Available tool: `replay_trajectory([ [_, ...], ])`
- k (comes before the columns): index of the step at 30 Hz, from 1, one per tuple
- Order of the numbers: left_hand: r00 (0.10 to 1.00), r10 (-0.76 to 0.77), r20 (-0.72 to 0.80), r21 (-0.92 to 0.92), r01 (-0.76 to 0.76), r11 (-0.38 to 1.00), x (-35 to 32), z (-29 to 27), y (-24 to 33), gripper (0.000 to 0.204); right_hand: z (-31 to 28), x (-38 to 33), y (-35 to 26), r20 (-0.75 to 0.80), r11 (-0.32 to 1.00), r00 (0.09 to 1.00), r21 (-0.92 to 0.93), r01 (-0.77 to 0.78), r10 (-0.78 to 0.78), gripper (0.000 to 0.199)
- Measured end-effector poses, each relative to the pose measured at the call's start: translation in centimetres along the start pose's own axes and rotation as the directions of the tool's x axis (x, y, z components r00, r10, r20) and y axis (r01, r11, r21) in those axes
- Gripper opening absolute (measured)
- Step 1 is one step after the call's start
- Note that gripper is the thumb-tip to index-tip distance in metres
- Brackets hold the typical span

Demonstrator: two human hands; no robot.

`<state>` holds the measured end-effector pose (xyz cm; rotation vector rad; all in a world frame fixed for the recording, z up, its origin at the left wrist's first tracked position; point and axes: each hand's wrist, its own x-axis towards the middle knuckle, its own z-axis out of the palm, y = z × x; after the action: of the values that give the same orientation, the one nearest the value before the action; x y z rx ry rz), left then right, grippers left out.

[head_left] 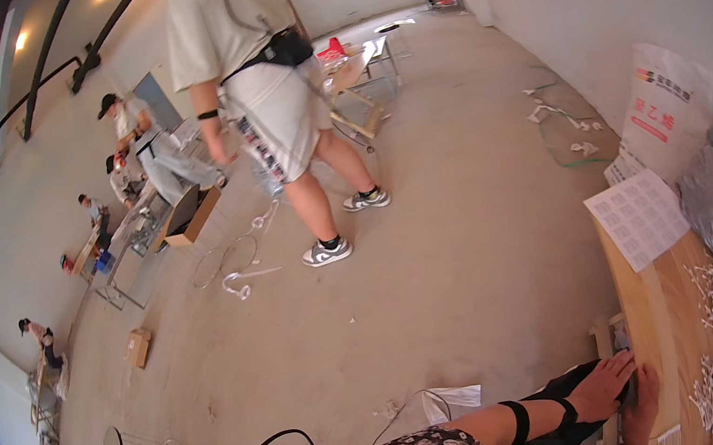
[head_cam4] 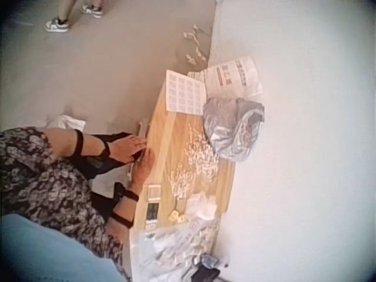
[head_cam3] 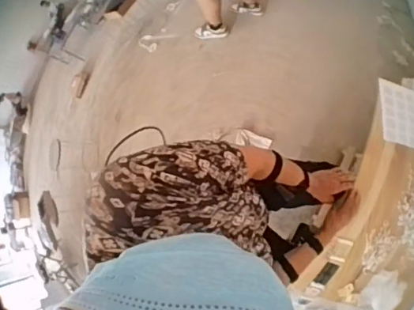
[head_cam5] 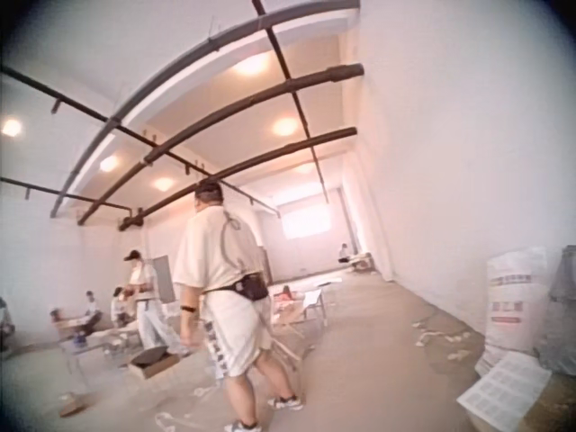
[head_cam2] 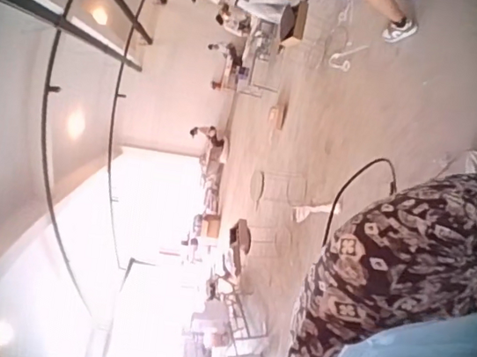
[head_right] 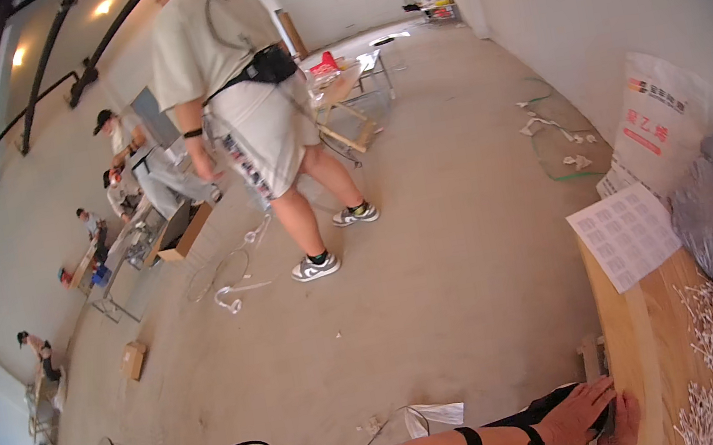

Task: Sorting and counting cotton swabs on a table in a workshop environment.

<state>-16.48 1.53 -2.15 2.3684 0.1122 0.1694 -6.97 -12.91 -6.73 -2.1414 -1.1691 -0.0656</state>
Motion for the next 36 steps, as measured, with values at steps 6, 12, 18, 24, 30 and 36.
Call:
replay_trajectory([
  [6,0.981,0.195,-0.023,0.16,-0.189,0.969,0.7,2.8,-0.3,0.076,-1.7,-1.6,-1.9,-0.016,0.994,0.996,0.063,-0.084,0.085,0.062],
  [12,0.992,0.129,0.013,0.199,-0.129,0.971,0.7,3.0,0.9,0.072,-1.1,-3.1,-1.3,-0.133,0.994,0.985,0.0,-0.109,0.108,0.056],
  [18,0.962,0.264,-0.068,0.281,-0.235,0.93,2.0,3.3,0.3,0.063,-1.5,-2.7,-1.9,-0.119,0.992,0.985,-0.007,-0.127,0.125,0.053],
  [24,0.921,0.381,-0.083,0.186,-0.362,0.914,4.5,2.6,-0.8,0.03,-2.4,-2.6,-2.7,-0.116,0.988,0.983,0.067,-0.138,0.145,0.053],
  [30,0.886,0.314,-0.342,0.158,-0.275,0.948,7.6,3.3,-1.2,0.009,-2.8,-3.1,-2.0,-0.123,0.918,0.981,0.387,-0.092,0.15,0.045],
  [36,0.93,0.227,-0.289,-0.014,-0.242,0.97,9.7,2.8,-1.9,0.017,-3.1,-3.4,-2.4,-0.161,0.856,0.949,0.491,-0.163,0.273,0.041],
])
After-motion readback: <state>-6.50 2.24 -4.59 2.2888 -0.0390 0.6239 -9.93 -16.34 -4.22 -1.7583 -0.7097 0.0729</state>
